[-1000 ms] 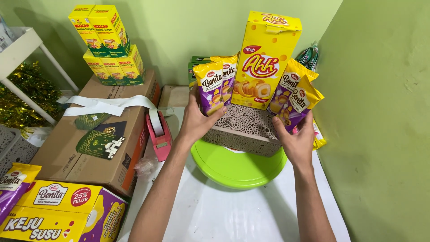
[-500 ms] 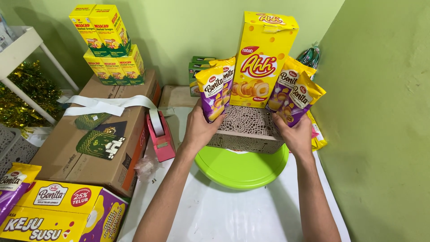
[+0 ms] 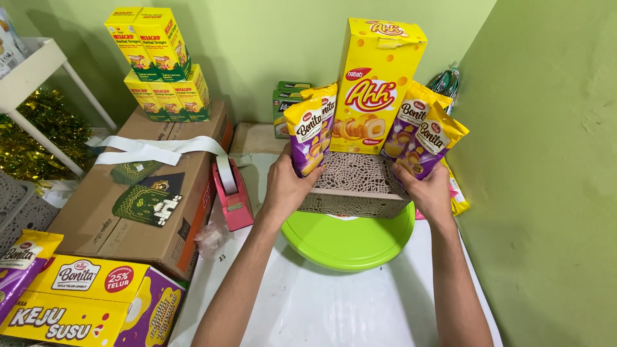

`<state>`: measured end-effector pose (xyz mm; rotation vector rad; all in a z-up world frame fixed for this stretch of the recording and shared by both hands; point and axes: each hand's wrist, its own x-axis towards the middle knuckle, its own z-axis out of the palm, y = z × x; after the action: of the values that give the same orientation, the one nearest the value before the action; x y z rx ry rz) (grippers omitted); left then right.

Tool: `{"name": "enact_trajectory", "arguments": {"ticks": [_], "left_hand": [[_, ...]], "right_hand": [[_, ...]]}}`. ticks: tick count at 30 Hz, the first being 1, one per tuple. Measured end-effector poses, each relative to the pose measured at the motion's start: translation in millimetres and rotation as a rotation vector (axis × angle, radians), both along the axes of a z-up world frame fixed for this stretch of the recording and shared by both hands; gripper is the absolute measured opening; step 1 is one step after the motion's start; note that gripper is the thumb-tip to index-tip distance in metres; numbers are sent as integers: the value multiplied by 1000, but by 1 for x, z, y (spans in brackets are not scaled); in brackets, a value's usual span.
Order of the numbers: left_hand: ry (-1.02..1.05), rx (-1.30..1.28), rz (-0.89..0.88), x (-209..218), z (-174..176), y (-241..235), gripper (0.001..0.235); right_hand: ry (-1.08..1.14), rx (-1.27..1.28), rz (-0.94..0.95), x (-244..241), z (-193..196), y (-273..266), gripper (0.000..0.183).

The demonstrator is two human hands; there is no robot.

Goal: The person arranges various packaged snacks, including Bonita crackers, Nabati Ahi cookies, and instant noodles, into a woven basket placed on a green rotating base. They carefully position the items to fit within the basket and adjust the arrangement throughout the process.

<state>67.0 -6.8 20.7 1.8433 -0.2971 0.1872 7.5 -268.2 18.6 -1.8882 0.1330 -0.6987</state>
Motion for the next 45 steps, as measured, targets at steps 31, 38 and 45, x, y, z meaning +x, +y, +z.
{"name": "enact_trajectory", "arguments": {"ticks": [31,38,45], "left_hand": [[-130,-152,89,-4,-90,29,63],[137,-457,86,15,-125,22,60],[396,-844,40,36,-179,19,61]], "right_hand": [[-144,164,-88,-58,-68,-5,78],[-26,375,-139,-46,-100,-1,63],[32,554,-79,-34,-129,-2,67]]}}
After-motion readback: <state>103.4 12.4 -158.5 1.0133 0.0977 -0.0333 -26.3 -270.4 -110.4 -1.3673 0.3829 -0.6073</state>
